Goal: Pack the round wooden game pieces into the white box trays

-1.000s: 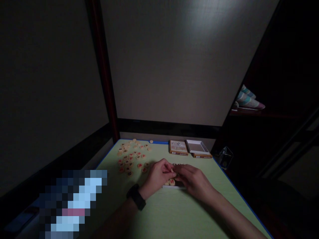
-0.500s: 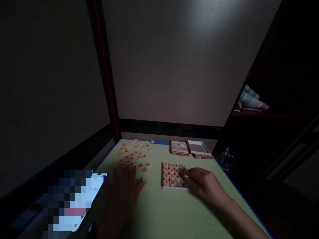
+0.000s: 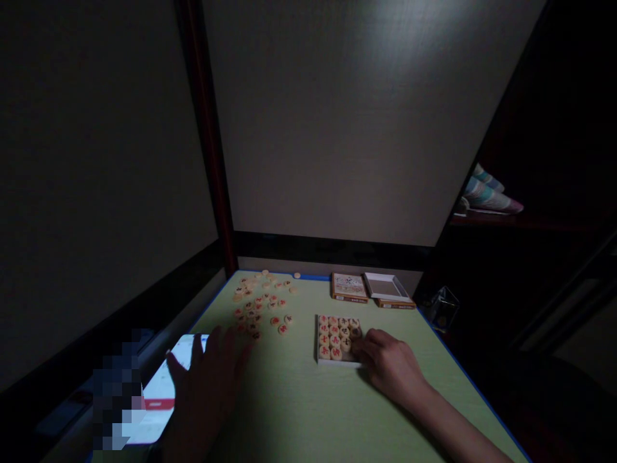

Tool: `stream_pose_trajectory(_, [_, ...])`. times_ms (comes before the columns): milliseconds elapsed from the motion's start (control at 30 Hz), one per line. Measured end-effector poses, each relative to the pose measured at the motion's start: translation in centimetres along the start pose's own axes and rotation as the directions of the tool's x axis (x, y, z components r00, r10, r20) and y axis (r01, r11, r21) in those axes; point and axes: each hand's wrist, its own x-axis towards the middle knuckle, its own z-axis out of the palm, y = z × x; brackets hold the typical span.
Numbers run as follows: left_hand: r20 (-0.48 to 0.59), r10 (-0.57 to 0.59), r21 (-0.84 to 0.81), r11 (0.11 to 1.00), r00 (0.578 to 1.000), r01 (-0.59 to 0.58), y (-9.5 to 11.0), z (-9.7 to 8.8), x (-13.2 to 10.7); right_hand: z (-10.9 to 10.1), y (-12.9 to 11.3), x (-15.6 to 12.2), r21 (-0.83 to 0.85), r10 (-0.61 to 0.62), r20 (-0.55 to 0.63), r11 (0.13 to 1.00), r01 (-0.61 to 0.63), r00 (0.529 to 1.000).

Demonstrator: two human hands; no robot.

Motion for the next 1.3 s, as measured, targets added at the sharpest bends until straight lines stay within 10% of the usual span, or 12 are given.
stream_pose_trajectory(400, [0.045, 0.354, -0.352, 0.881, 0.934, -0.317, 8.0, -3.2, 2.6, -0.5, -0.6, 1.1, 0.038, 0.122, 0.091, 0.991, -0.126, 0.988])
stream_pose_trajectory(767, [-0.01, 0.316, -0.432, 0.854, 0.949, -0.29, 6.9, -2.2, 7.0, -1.0, 0.2, 1.7, 0.089, 0.091, 0.067, 0.991, -0.097, 0.994])
stream_pose_trajectory(1133, [-0.056, 0.633, -0.636, 0.573, 0.772, -0.516, 13.0, -4.4, 5.3, -2.0, 1.3, 3.5, 0.157, -0.26, 0.137, 0.959, 0.238, 0.956])
stream_pose_trajectory(1300, [-0.011, 0.532, -0.653, 0.637, 0.846, -0.409, 13.4, -3.1, 6.3, -1.9, 1.3, 3.2, 0.089, -0.197, 0.127, 0.978, 0.187, 0.972])
